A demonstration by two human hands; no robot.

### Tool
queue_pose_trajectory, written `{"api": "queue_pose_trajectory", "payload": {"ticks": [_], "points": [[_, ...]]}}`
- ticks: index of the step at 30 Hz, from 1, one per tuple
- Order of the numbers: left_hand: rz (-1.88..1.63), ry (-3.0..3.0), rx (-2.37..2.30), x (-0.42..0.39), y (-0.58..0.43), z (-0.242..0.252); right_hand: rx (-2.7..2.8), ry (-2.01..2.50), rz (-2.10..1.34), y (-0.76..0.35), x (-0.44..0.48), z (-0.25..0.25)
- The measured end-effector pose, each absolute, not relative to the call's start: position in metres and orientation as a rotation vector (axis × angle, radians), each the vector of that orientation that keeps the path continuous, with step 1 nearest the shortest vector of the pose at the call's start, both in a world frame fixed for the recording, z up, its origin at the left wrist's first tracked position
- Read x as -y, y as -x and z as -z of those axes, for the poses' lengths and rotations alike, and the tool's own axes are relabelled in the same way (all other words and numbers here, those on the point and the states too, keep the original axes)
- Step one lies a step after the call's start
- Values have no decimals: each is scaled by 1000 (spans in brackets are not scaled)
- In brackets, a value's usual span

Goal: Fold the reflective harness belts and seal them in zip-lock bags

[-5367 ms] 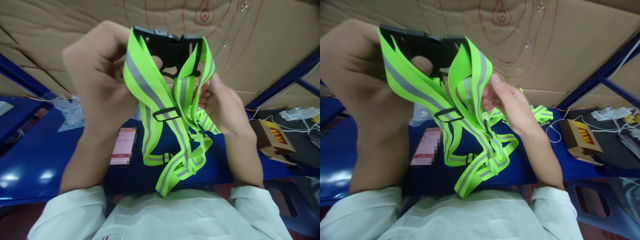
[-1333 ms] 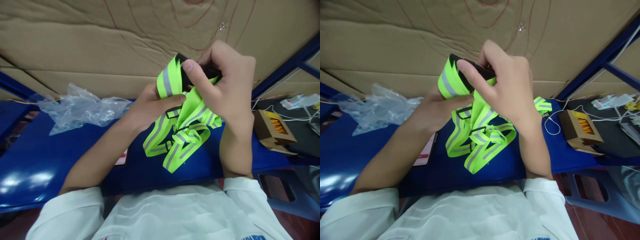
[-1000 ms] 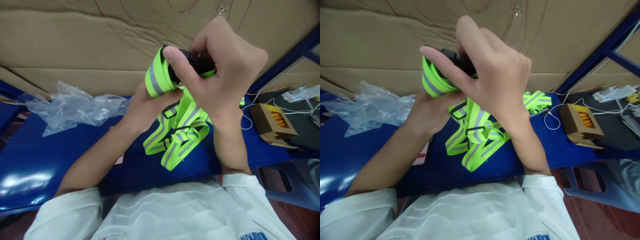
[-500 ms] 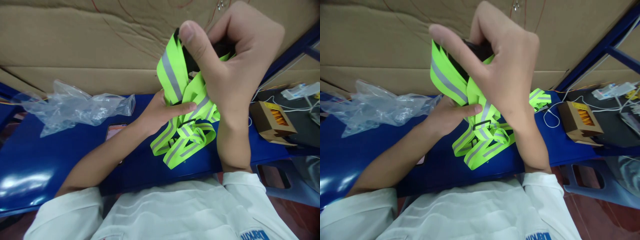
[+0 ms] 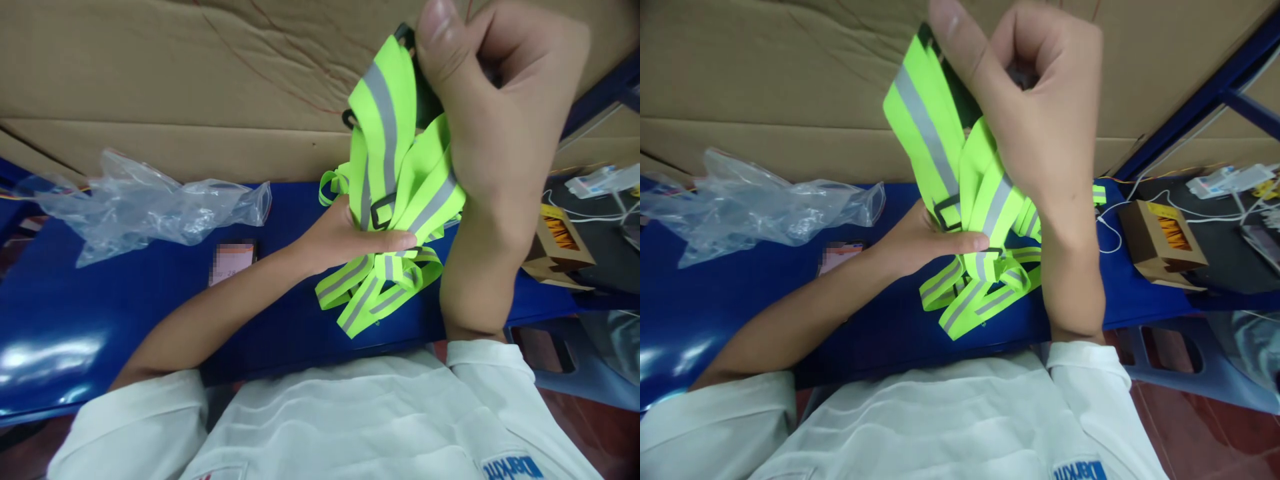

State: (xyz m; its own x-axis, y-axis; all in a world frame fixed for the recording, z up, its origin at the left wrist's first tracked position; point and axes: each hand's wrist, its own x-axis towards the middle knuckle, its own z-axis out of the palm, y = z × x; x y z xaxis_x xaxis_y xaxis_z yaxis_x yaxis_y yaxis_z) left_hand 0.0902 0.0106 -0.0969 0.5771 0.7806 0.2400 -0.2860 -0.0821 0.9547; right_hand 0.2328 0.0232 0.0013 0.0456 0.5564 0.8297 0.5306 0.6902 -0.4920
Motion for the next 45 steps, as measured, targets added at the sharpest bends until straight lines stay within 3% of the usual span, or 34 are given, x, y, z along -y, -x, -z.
{"api": "queue_pose_trajectory", "payload": {"ticks": [4, 11, 14, 17, 20, 23, 31, 39, 45], "points": [[-1010, -1375, -514, -7, -87, 93, 1660, 936, -63, -253, -30, -5], [-614, -1339, -292, -5, -79, 79, 1863, 1151, -746, -285, -41, -6], [-567, -1375, -271, -9, -73, 72, 1810, 1084, -630, -282, -35, -7], [-540, -1452, -287, -15, -70, 72, 1848, 1096, -271, -272, -16, -13], [-739, -1589, -381, -23, -72, 78, 1904, 1087, -119, -263, 3, -20], [-971, -1697, -443, -26, -74, 84, 1910, 970, -166, -257, 8, -19], [-844, -1605, -320, -12, -73, 82, 1788, 647, -580, -245, -13, -6], [-884, -1441, -385, -19, -77, 85, 1821, 938, -206, -260, -4, -15], [-677, -1604, -327, -17, -66, 76, 1748, 901, -708, -263, -13, -10]]}}
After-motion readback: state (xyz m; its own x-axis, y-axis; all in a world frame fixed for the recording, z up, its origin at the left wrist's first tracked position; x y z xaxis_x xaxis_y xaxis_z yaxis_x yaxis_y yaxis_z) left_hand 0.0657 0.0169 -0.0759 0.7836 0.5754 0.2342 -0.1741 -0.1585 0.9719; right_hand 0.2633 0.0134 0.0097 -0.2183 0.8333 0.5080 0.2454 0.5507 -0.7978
